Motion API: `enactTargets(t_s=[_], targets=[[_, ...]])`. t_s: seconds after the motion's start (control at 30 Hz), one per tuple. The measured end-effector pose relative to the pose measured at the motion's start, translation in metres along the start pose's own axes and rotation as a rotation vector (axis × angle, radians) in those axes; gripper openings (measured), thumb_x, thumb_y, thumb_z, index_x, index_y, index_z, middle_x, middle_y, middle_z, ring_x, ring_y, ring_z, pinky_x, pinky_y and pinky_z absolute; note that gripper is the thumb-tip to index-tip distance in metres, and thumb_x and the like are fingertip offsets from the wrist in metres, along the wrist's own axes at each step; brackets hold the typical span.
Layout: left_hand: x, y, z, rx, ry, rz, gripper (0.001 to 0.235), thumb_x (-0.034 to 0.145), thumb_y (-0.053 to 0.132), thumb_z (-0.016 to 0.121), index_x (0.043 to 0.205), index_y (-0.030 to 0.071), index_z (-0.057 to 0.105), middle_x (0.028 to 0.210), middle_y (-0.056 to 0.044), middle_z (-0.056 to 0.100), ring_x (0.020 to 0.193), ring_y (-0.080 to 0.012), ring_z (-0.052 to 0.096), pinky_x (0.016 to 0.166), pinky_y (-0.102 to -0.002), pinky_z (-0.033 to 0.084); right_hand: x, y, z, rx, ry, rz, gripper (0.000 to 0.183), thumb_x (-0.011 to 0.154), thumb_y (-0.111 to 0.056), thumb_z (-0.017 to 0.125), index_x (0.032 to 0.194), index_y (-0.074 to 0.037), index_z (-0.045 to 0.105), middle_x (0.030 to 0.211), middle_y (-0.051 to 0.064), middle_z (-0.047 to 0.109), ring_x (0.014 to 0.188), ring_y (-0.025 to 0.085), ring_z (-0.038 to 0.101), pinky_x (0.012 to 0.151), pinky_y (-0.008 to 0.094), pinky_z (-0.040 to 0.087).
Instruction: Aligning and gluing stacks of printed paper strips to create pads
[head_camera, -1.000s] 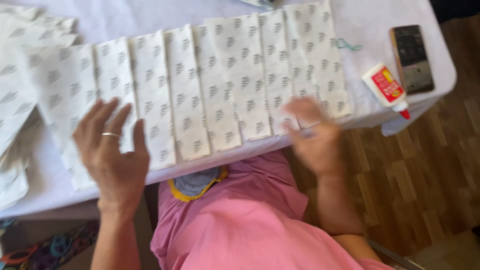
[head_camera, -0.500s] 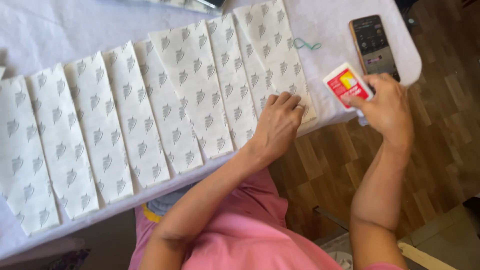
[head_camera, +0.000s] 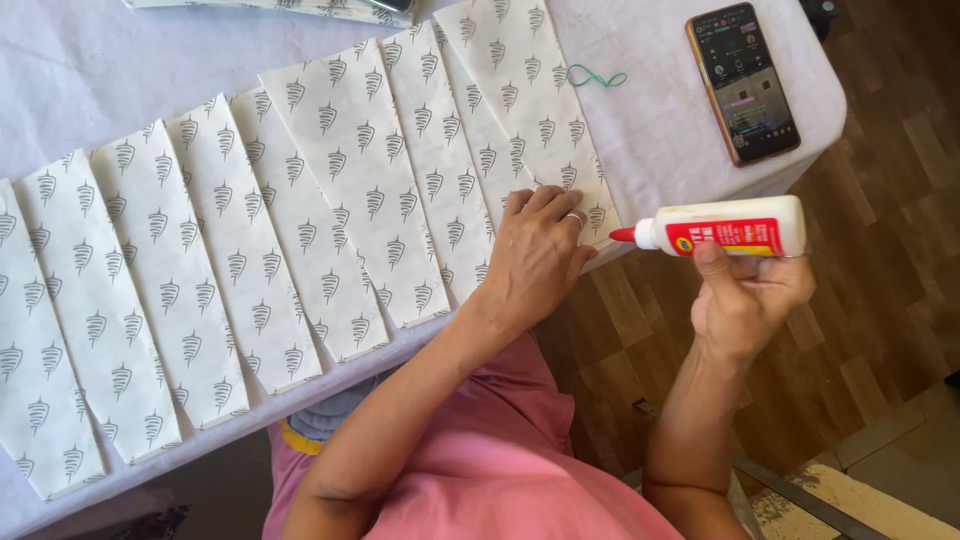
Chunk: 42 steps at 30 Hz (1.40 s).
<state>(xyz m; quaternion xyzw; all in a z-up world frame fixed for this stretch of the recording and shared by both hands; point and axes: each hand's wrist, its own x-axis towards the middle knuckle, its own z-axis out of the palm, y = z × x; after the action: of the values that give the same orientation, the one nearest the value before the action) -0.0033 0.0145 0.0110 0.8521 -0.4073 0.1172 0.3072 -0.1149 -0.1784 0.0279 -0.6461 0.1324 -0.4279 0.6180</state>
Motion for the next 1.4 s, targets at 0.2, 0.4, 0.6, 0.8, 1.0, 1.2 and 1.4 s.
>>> enactTargets(t_s=[0.2,0.4,0.6,0.8,1.0,1.2,1.4], targets=[[-0.002,-0.001,-0.006,-0.086,-0.008,0.039,0.033,0.078,0.027,0.083,0.094,0.001,0.072,0.128,-0.014,0.069,0.118,-0.0299,0.06,0.091,-0.045,0.043,-0.008,0.003,0.009,-0.06,-0.061,0.064,0.04,0.08,-0.005,0.09,0.111,0.001,0.065,0.103,0.016,0.071,0.094,0.025,0.07,0.087,0.045,0.068],[-0.003,-0.001,-0.007,-0.022,-0.037,0.038,0.05,0.068,0.039,0.091,0.097,0.004,0.07,0.129,-0.013,0.068,0.121,-0.0293,0.06,0.094,-0.046,0.043,0.005,0.013,-0.004,-0.076,0.007,0.007,0.042,0.081,-0.003,0.091,0.112,0.005,0.063,0.103,0.019,0.069,0.093,0.028,0.071,0.082,0.049,0.07],[-0.002,0.002,-0.008,-0.025,-0.028,0.035,0.046,0.069,0.033,0.089,0.1,0.004,0.071,0.129,-0.013,0.069,0.12,-0.0302,0.06,0.095,-0.047,0.042,-0.014,0.017,0.007,-0.104,-0.025,0.064,0.036,0.075,-0.008,0.095,0.093,0.003,0.065,0.087,0.012,0.067,0.08,0.019,0.066,0.074,0.041,0.065],[0.0,0.005,-0.008,0.001,-0.014,0.002,0.05,0.075,0.044,0.087,0.105,0.008,0.073,0.127,-0.007,0.069,0.117,-0.0263,0.062,0.095,-0.047,0.042,0.002,0.022,-0.012,-0.05,0.03,0.012,0.038,0.077,-0.004,0.094,0.104,0.005,0.068,0.099,0.017,0.072,0.089,0.025,0.071,0.08,0.05,0.069],[0.0,0.01,0.0,-0.055,0.085,-0.072,0.016,0.087,0.019,0.075,0.096,0.007,0.073,0.12,-0.009,0.073,0.111,-0.0272,0.062,0.092,-0.045,0.042,0.001,0.016,-0.015,0.017,0.074,-0.036,0.046,0.078,-0.005,0.093,0.111,0.006,0.063,0.104,0.02,0.068,0.098,0.029,0.069,0.086,0.054,0.069],[0.003,0.008,-0.001,-0.1,0.146,-0.05,0.018,0.09,0.004,0.06,0.074,0.004,0.067,0.112,-0.01,0.074,0.101,-0.0308,0.062,0.089,-0.047,0.042,-0.011,0.019,0.004,-0.044,-0.005,0.013,0.041,0.079,-0.008,0.093,0.109,-0.001,0.065,0.1,0.014,0.07,0.091,0.023,0.069,0.083,0.046,0.067],[0.003,0.007,-0.002,-0.077,0.073,-0.067,0.011,0.077,0.002,0.066,0.085,0.003,0.073,0.116,-0.01,0.073,0.106,-0.0305,0.062,0.089,-0.047,0.042,-0.006,0.027,-0.003,-0.002,0.003,0.036,0.047,0.074,-0.008,0.093,0.111,0.004,0.067,0.096,0.013,0.068,0.086,0.022,0.067,0.081,0.045,0.067]])
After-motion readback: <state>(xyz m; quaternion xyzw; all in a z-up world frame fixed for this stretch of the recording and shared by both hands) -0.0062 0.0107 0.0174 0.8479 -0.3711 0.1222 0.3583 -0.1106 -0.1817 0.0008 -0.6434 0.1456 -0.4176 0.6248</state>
